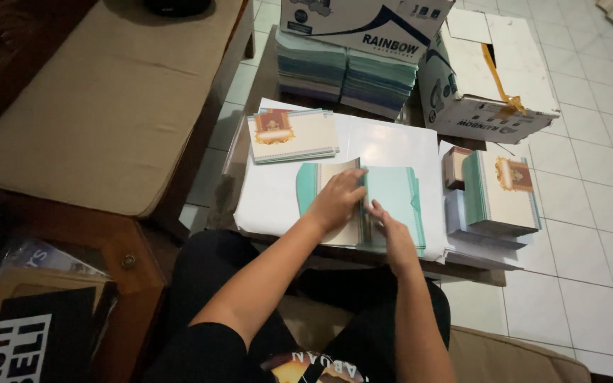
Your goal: Folding paper cards and inserting them into envelopes in a print shop finishing area.
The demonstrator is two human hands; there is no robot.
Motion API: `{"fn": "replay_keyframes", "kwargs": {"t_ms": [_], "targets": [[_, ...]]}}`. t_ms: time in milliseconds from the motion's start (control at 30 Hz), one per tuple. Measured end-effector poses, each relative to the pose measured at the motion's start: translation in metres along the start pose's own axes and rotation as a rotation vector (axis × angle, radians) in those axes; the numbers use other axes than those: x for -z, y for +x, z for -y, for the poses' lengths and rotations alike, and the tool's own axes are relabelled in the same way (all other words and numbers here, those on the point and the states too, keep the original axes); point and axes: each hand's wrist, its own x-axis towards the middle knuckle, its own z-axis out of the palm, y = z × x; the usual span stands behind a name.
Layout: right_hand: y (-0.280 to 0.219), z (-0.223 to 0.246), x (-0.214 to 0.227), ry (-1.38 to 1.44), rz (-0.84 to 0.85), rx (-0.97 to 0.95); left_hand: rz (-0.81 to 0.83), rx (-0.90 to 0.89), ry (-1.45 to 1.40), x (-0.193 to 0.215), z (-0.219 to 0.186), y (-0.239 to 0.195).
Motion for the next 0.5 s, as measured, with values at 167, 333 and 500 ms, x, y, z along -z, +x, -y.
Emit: {"fn": "replay_keyframes", "kwargs": {"t_ms": [167,333,500], "targets": [[-0.006,0.019,-0.011,-0.318,0.066,-0.035,-0.001,0.006,-0.014,0.011,-0.004,0.001],[0.009,0.003,-0.017,-0.575,-0.008,-0.064,0.154,0.093,0.073,0.032,-0.010,0.006],[0.040,-0.084,-0.011,-1.082,-0.016,0.362,0.227,0.348,0.139,0.028,-0.010,0.012]]}}
